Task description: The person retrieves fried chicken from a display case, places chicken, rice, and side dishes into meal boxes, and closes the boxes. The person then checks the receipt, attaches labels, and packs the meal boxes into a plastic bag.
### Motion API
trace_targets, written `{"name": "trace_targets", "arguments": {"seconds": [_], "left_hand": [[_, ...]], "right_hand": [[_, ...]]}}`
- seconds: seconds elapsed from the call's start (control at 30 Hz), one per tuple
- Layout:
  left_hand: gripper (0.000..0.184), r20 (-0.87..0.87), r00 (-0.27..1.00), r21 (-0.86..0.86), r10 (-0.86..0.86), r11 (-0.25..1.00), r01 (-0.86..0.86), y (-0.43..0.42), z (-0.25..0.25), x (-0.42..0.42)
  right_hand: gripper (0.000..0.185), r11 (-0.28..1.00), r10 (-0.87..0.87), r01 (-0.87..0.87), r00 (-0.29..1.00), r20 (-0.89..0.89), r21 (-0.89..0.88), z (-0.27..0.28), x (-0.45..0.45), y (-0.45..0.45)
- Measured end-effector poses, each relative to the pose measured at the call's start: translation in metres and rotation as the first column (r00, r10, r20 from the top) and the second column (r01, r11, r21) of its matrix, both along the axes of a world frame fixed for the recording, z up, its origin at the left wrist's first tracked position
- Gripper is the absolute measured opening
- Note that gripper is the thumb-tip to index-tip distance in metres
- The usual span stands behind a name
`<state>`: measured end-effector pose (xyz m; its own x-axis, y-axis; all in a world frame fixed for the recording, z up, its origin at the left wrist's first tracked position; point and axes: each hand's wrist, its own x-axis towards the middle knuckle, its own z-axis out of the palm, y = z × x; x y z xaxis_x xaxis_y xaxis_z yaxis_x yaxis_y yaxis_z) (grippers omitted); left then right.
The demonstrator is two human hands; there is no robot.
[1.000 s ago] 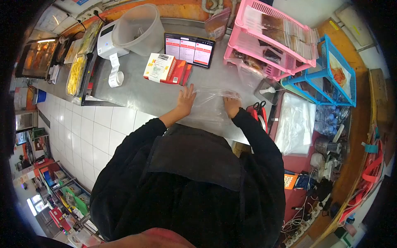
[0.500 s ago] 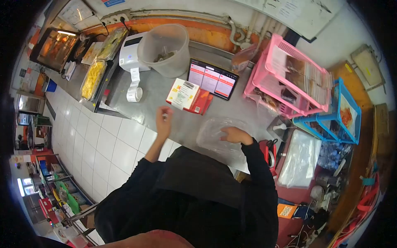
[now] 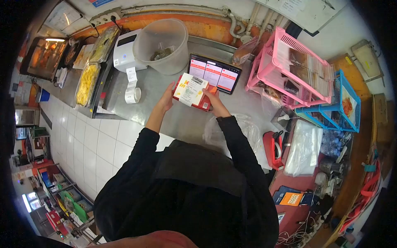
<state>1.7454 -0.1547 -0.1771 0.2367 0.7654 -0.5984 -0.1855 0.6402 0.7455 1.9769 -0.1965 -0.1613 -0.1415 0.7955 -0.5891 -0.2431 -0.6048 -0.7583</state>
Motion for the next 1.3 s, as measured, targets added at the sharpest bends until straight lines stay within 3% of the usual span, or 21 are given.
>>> {"name": "trace_targets", "arguments": {"seconds": [0.03,0.07,0.13,0.23,0.27,0.37,0.43,0.5,0.53,0.6,0.67,0.8,0.9,0.97,1.03,1.1,1.17,1.3], "left_hand": [[0.087,-0.189,0.979,0.159,-0.077,0.981,0.107,0.005,0.005,0.003],[0.087,-0.185,0.979,0.164,-0.087,0.979,0.118,0.012,0.006,0.002],[0.091,-0.194,0.956,0.13,-0.218,0.961,0.245,0.031,-0.008,-0.008],[0.094,-0.21,0.937,0.007,-0.278,0.958,0.286,0.053,-0.011,-0.006],[0.069,-0.035,0.947,-0.083,-0.318,0.946,0.315,0.058,-0.001,-0.006],[0.071,0.009,0.944,0.041,-0.331,0.943,0.33,0.067,-0.001,0.008],[0.071,-0.047,0.934,0.089,-0.353,0.93,0.356,0.064,-0.006,0.015],[0.071,0.022,0.946,0.018,-0.322,0.947,0.322,0.061,-0.017,0.011],[0.071,0.028,0.955,0.056,-0.296,0.954,0.294,0.056,-0.027,0.01],[0.071,0.059,0.951,0.028,-0.303,0.953,0.302,0.048,-0.038,0.004],[0.071,0.093,0.964,0.036,-0.248,0.969,0.245,0.04,-0.031,0.004],[0.071,0.066,0.971,0.033,-0.228,0.974,0.226,0.033,-0.023,0.001],[0.073,-0.026,0.968,0.042,-0.25,0.967,0.25,0.023,0.019,0.011],[0.071,0.085,0.968,0.101,-0.237,0.968,0.229,0.004,0.05,0.028],[0.067,0.122,0.956,0.091,-0.269,0.962,0.259,-0.022,0.08,0.054],[0.06,0.176,0.943,0.15,-0.281,0.955,0.256,-0.049,0.096,0.087],[0.06,0.217,0.924,0.047,-0.316,0.948,0.314,-0.075,0.107,0.116],[0.061,0.292,0.893,-0.047,-0.341,0.928,0.37,-0.116,0.082,0.157]], "right_hand": [[0.087,1.0,0.019,-0.019,0.999,-0.047,0.003,-0.002,0.002,0.003],[0.087,1.0,0.008,-0.008,0.999,-0.042,0.008,-0.005,0.001,0.004],[0.08,0.983,-0.042,0.056,0.996,-0.084,0.172,-0.01,-0.007,-0.002],[0.079,0.982,-0.188,0.189,0.981,-0.04,0.012,-0.001,-0.017,-0.005],[0.081,0.973,-0.23,0.231,0.972,-0.039,0.017,-0.001,-0.02,-0.003],[0.091,0.939,-0.309,0.313,0.95,-0.051,0.142,-0.037,-0.024,0.006],[0.097,0.925,-0.353,0.353,0.935,-0.029,0.142,-0.03,-0.025,0.003],[0.083,0.912,-0.404,0.406,0.914,-0.049,0.062,-0.036,-0.025,-0.003],[0.079,0.922,-0.359,0.374,0.923,-0.14,0.103,-0.05,-0.024,0.0],[0.076,0.904,-0.396,0.408,0.912,-0.11,0.129,-0.065,-0.022,-0.003],[0.071,0.911,-0.369,0.373,0.928,-0.058,0.175,-0.04,-0.023,-0.004],[0.071,0.92,-0.321,0.343,0.937,-0.139,0.187,-0.027,-0.02,-0.005],[0.07,0.883,-0.369,0.406,0.911,-0.186,0.236,0.008,-0.012,-0.015],[0.064,0.91,-0.344,0.321,0.938,0.042,0.262,0.072,0.007,-0.037],[0.063,0.912,-0.321,0.287,0.944,0.075,0.293,0.097,0.034,-0.057],[0.064,0.943,-0.232,0.184,0.961,0.151,0.276,0.126,0.066,-0.085],[0.064,0.939,-0.315,0.261,0.915,0.252,0.223,0.132,0.091,-0.117],[0.063,0.964,-0.265,0.257,0.949,0.172,0.068,0.121,0.132,-0.159]]}}
